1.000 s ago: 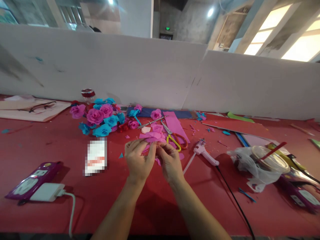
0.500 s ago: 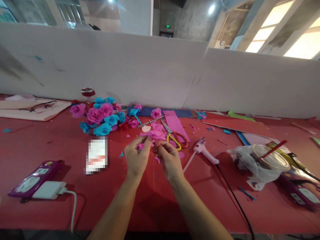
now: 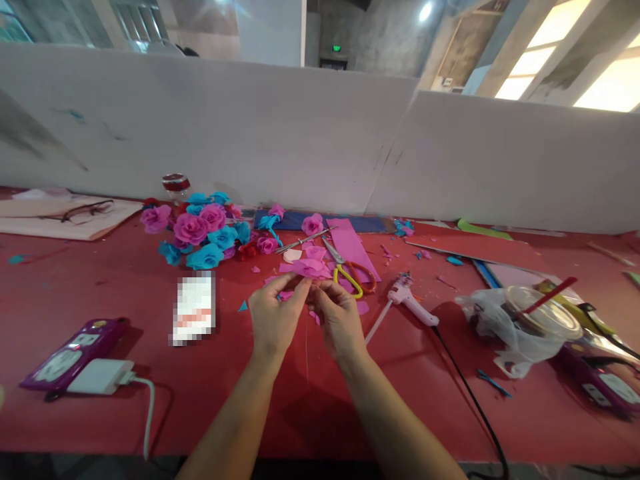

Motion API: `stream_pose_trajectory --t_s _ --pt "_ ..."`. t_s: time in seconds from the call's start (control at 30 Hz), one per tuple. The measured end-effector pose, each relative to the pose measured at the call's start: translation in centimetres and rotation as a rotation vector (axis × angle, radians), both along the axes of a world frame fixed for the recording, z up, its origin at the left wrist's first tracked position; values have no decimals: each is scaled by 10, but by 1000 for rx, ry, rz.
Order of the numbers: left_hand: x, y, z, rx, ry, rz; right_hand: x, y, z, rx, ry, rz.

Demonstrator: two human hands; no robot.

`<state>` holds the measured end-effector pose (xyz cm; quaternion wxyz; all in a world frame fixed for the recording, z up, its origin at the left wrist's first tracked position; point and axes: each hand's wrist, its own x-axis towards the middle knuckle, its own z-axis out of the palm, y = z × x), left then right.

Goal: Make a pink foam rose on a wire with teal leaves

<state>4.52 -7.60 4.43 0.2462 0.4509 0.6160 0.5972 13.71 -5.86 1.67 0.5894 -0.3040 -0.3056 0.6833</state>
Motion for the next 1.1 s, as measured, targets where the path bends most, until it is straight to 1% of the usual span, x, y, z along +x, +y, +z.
stream_pose_trajectory --t_s 0.13,0.27,0.4,0.53,0.6,0.67,0.73,0.83,0.93,1.03,1.1 --pt "2 2 -1 1 -72 -14 -1 0 -3 32 -13 -5" --pt "2 2 0 25 -112 -59 -3 0 -7 62 -19 -14" --pt "0 4 -1 29 -147 -69 -3 -2 -8 106 -76 -16" --pt "-5 7 -2 43 -255 -173 -3 -3 -7 101 -103 -17" --pt "-10 7 0 39 -251 -235 -3 -3 -7 87 -96 -6" --pt "-16 6 4 31 -192 -270 -3 -2 -7 86 -96 7" --pt "-20 4 8 19 -81 -256 -3 -2 -7 90 -97 20" --pt "-19 0 10 -3 55 -157 -3 -1 -7 74 -66 17" --pt "-11 -5 5 -9 48 -93 -4 -1 -8 96 -30 -4" --pt "0 -8 -2 39 0 -68 -4 -3 -10 183 -46 -28" --pt "4 -10 -3 85 11 -32 -5 -5 -12 217 -68 -46"
